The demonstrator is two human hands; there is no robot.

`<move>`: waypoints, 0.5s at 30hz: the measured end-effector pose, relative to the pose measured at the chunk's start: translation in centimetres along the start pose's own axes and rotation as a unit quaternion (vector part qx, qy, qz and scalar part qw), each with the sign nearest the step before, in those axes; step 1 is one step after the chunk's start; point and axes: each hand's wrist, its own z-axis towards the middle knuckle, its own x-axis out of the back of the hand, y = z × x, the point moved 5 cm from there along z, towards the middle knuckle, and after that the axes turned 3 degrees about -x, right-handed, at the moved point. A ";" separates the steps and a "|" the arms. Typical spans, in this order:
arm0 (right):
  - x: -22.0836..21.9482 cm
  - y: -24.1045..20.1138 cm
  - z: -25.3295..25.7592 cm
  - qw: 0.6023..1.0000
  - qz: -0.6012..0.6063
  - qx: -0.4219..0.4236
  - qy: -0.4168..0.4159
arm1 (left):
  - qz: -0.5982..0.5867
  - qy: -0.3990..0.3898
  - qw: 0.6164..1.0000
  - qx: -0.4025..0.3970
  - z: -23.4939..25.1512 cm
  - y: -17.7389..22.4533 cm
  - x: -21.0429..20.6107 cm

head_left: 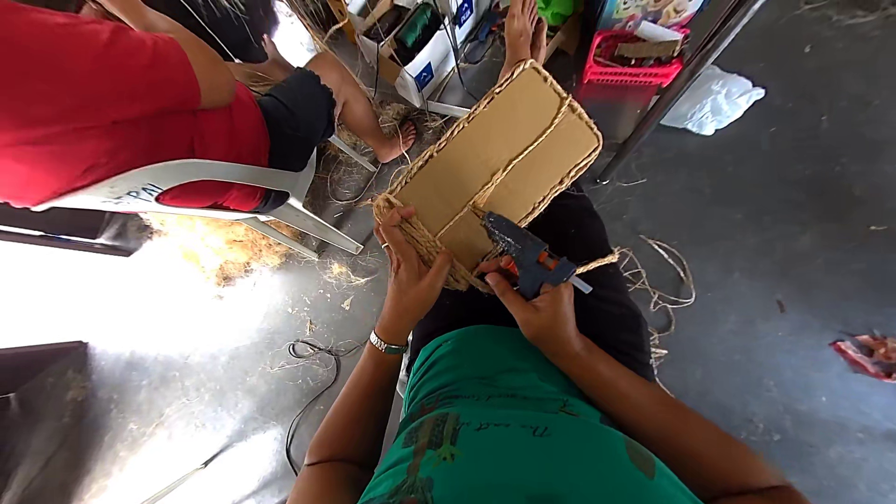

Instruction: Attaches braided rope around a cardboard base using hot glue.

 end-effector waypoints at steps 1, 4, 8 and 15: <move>0.0 -0.1 0.0 1.000 0.003 -0.001 -0.001 | 0.009 0.001 1.000 -0.004 0.0 0.0 0.1; 0.1 -0.2 0.2 1.000 0.013 -0.005 0.000 | 0.000 -0.002 1.000 -0.008 0.1 1.5 -0.1; 0.1 -0.3 0.6 1.000 0.005 -0.007 0.004 | -0.009 -0.001 1.000 -0.021 -0.2 1.8 -0.4; -0.5 -3.2 4.8 0.998 -0.025 0.065 -0.010 | -0.021 -0.009 0.999 -0.046 0.4 1.0 -0.3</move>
